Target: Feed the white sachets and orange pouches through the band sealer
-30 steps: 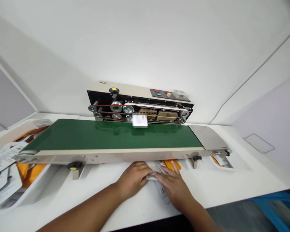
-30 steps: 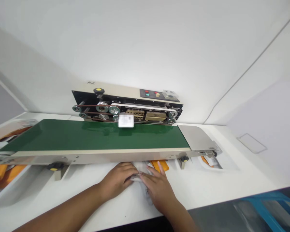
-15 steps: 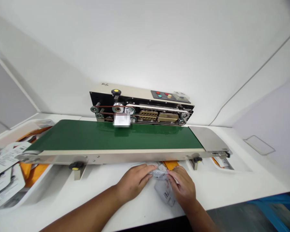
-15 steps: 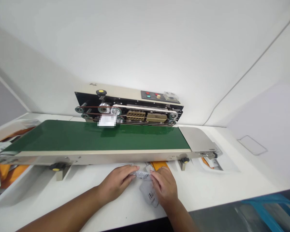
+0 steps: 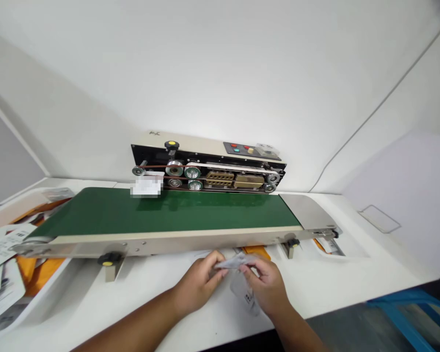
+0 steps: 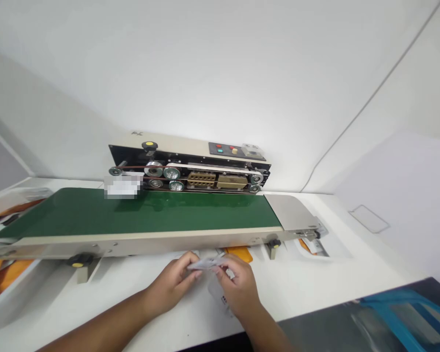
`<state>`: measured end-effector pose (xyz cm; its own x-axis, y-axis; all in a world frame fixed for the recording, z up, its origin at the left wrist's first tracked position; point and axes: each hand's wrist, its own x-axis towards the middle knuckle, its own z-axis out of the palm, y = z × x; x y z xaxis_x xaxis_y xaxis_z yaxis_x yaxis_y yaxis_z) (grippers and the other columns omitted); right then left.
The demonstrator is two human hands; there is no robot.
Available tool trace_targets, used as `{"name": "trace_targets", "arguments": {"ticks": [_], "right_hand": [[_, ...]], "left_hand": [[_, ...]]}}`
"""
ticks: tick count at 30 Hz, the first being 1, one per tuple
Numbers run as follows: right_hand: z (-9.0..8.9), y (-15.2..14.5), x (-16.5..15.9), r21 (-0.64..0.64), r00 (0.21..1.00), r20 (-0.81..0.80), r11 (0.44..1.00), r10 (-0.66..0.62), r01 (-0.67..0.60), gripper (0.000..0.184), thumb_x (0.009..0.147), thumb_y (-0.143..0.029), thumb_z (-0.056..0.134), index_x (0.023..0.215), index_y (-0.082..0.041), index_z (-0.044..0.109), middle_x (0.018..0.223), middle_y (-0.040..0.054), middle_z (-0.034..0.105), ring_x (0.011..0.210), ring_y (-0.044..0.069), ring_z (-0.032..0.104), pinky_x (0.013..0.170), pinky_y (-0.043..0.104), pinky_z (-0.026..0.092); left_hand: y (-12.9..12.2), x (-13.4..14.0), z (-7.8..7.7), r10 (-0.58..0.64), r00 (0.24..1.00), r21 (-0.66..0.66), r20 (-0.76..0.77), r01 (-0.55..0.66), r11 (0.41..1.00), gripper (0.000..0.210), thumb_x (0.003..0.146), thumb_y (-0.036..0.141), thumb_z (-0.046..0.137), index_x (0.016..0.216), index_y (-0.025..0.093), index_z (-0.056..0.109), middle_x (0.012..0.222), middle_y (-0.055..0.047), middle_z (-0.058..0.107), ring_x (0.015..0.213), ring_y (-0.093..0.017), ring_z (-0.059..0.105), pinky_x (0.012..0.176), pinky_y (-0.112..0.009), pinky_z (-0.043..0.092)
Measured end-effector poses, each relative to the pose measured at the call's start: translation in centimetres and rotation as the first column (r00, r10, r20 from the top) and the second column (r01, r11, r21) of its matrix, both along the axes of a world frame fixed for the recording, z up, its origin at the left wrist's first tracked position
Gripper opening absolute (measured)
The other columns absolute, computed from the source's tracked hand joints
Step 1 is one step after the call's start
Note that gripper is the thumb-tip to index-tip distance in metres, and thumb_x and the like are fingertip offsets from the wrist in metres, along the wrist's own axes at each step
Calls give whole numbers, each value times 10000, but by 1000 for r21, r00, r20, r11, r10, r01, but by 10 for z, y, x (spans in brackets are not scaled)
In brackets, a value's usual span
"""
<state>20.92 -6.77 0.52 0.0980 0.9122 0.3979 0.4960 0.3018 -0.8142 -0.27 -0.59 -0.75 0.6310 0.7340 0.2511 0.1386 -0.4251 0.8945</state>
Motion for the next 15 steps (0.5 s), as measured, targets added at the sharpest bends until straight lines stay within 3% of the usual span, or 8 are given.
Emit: {"name": "trace_targets", "arguments": {"ticks": [3,6,8,10,15], "right_hand": [[23,17,23,-46,957,-259,992,-128,120,232,929,-410,652,1030,-216,728,838,52,769,661,181,685,604,289,563],[59,46,68,3,863,-463,974,-202,229,291,858,-430,727,1008,-183,699,820,61,765,651,167,690,528,235,518],[82,65,102,22,823,-512,954,-247,300,296,766,-368,802,952,-164,695,740,51,748,614,154,681,470,193,468],[98,81,133,-45,797,-517,940,-312,339,291,689,-294,836,901,-143,705,664,40,722,560,129,647,445,169,445],[107,106,171,-259,807,-478,933,-348,249,254,626,-205,850,833,-111,737,562,29,661,487,99,573,423,160,454]], "left_hand": [[0,-1,3,-47,999,43,13,47,998,183,956,261,604,1132,215,586,1149,-84,738,1069,-229,691,934,-339,543],[0,-2,4,-32,998,96,-51,37,995,252,933,228,620,1183,238,594,1198,-69,731,1108,-236,686,971,-364,540],[1,-2,4,-10,996,135,-92,23,991,251,919,213,625,1168,241,615,1174,-58,733,1088,-237,688,957,-363,542],[2,-2,5,-1,994,176,-108,21,984,241,913,198,620,1150,241,636,1143,-51,732,1070,-235,686,940,-355,541],[3,-1,4,-30,989,272,-145,69,960,219,925,195,602,1129,242,669,1077,-50,723,1017,-230,676,892,-338,533]]}}
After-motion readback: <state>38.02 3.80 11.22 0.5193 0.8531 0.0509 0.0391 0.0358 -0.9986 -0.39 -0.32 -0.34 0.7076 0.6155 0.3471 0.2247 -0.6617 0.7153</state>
